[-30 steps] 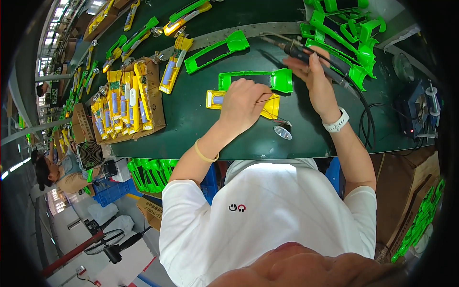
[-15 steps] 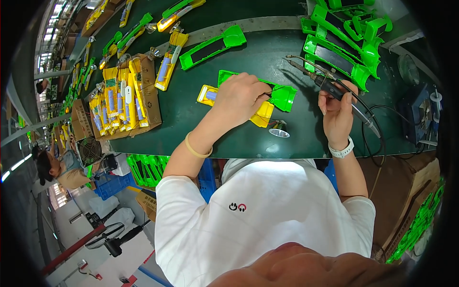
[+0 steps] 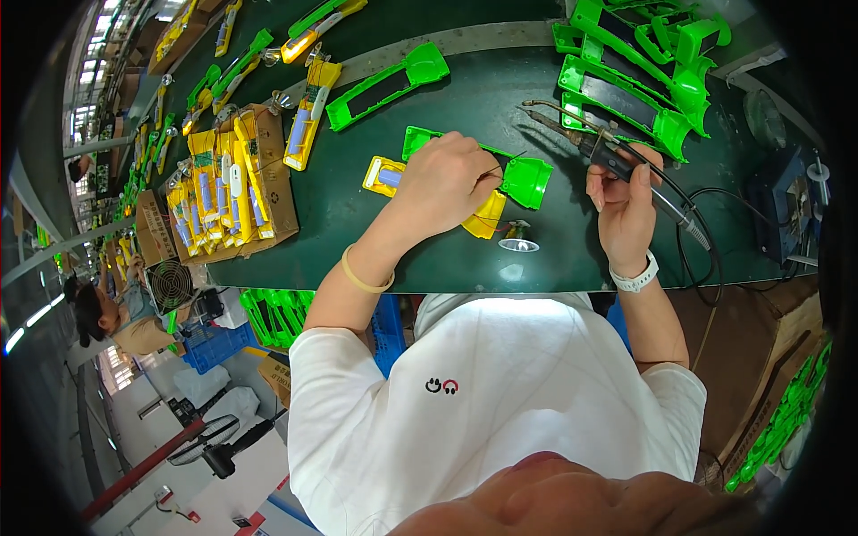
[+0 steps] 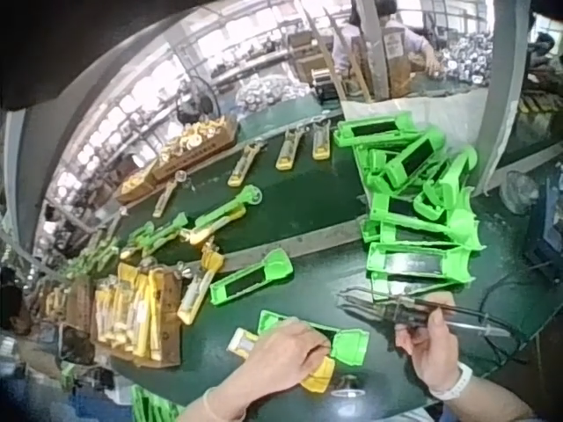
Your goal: Soldering electrical components and wires onto small circuit boards for flashlight assembly.
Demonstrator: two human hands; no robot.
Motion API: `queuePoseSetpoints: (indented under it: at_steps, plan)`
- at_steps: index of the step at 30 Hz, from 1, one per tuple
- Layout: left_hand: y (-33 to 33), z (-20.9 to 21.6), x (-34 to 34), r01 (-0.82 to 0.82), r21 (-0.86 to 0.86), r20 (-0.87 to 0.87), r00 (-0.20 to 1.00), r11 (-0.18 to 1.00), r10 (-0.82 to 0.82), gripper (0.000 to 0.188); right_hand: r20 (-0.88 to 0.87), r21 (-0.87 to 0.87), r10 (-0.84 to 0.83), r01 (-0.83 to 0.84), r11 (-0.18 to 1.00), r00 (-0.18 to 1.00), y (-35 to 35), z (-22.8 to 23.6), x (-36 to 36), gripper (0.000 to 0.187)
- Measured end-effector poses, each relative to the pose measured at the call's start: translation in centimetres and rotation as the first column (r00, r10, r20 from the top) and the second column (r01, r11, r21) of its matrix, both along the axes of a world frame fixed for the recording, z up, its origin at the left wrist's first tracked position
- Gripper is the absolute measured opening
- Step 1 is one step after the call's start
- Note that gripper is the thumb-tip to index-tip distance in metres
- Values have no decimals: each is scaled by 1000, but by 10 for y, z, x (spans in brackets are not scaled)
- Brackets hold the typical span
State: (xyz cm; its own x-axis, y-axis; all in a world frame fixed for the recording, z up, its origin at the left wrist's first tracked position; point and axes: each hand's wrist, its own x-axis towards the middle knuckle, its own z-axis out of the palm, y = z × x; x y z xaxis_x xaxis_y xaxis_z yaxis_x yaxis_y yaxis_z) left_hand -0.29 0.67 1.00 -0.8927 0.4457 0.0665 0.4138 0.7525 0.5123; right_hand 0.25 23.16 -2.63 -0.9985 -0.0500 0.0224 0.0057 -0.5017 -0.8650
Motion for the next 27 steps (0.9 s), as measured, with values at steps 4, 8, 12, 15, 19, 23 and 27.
queuePoseSetpoints:
  at_steps: [4, 8, 12, 15, 19, 23, 27]
  plan:
    - [3, -5, 2, -7, 3, -40, 999, 1000, 7, 4, -55, 32, 23, -21, 999, 998, -3, -2, 1, 31]
    - [5, -7, 4, -172, -38, -116, 979, 984, 166, 4, -67, -2, 60, -60, 998, 996, -5, -3, 1, 31]
    - [11, -7, 5, -242, -67, -140, 963, 968, 231, 4, -95, -7, 67, -68, 998, 993, -3, -3, 2, 31]
    - [5, -8, 9, -248, 20, -149, 957, 969, 248, 5, -110, -28, 56, -59, 998, 992, -1, -2, 3, 28]
    - [-8, -4, 16, -183, 132, -49, 980, 974, 191, 13, -129, -53, 27, -35, 998, 991, 3, -2, 3, 29]
    - [-15, -9, 18, -112, 148, -160, 978, 983, 136, 13, -139, 9, 14, -13, 1000, 990, 5, 3, 8, 32]
    - [-9, -5, 17, -271, 143, 3, 962, 952, 273, 11, -105, 103, 26, -16, 995, 994, 4, 5, 11, 30]
